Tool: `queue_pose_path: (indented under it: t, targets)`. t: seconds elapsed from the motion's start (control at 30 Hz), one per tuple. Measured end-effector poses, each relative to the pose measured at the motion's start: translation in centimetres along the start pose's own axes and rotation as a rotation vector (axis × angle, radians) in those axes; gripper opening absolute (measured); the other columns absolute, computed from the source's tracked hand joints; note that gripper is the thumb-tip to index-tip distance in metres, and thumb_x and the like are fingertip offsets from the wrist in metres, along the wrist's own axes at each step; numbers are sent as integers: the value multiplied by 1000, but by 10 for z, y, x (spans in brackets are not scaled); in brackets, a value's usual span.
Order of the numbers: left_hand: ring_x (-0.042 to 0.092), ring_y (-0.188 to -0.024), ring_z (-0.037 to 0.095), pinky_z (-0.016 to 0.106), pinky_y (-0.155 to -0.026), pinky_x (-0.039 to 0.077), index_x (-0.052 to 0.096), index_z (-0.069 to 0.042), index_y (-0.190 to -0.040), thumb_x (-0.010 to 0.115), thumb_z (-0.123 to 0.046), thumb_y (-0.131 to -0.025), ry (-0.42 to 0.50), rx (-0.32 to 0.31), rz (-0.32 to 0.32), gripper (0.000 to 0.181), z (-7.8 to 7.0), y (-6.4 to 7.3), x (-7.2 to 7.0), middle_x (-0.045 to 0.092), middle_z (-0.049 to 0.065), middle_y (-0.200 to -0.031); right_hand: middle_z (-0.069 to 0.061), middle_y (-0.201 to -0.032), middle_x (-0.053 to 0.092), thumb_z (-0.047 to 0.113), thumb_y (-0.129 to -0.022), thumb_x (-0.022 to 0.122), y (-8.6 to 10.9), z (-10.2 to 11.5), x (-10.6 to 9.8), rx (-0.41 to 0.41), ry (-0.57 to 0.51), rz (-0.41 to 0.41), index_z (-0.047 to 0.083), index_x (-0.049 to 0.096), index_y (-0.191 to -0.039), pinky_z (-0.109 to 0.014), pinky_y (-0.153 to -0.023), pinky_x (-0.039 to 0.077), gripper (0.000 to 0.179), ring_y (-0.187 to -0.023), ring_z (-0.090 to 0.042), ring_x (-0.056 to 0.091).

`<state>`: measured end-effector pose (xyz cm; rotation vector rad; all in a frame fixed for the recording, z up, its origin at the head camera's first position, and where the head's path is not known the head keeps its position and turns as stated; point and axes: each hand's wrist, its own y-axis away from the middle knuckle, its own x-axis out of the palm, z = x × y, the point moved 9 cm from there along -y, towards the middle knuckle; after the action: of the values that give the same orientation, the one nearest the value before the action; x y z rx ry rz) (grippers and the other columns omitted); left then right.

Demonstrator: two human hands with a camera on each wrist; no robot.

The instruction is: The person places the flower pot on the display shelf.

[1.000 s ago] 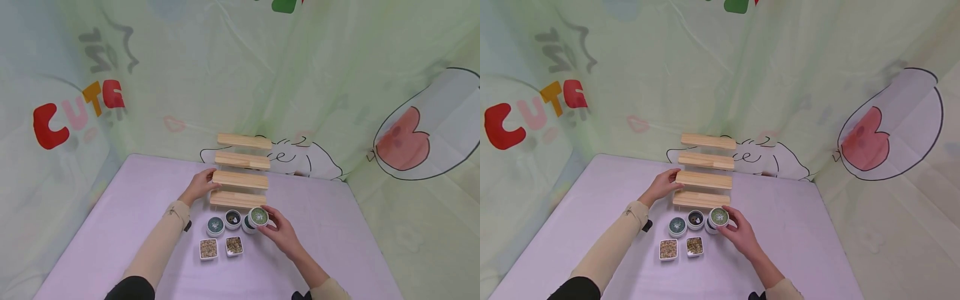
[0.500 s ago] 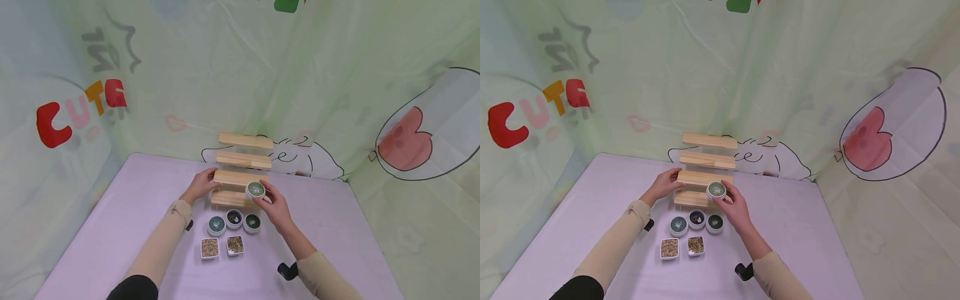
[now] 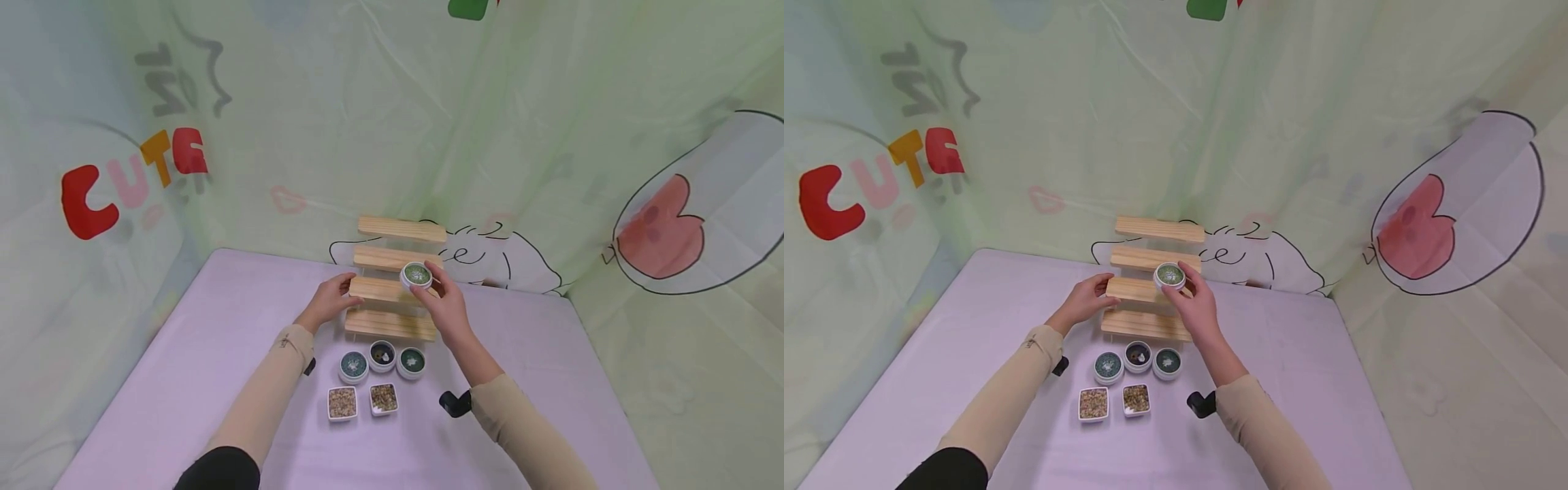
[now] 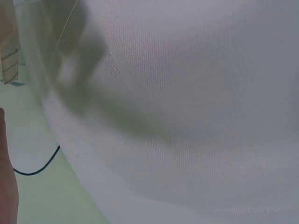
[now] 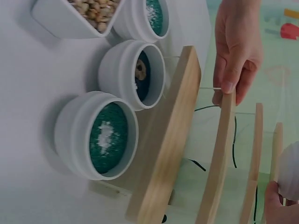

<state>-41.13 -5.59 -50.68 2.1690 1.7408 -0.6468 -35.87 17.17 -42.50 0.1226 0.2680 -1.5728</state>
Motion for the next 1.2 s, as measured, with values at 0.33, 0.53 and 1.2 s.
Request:
queue_pose_path:
  t: [0.33,0.53,1.2]
  targets:
    - [52,-128,32,37,-109,45,42,6,-144,78,-18,-85,5,-6,-3,73,3,1,-3,50,24,-141,-7,-139,50,15,-89,73,-17,18,16,-25,-67,-10,12,48,-144,-34,-106,48,60,-127,-22,50]
    - [53,-127,33,37,-108,45,42,6,-143,78,-18,-85,-2,3,-7,72,1,2,-6,51,24,-140,-9,-139,50,13,-88,72,-32,32,23,-55,-82,-31,12,49,-143,-34,-107,47,59,-126,-23,50]
    - [52,-128,33,37,-108,45,43,6,-142,79,-18,-84,1,7,6,73,-2,-1,-2,49,24,-141,-11,-142,48,19,-90,72,-88,58,34,-60,74,-81,11,45,-145,-32,-102,50,62,-125,-24,51]
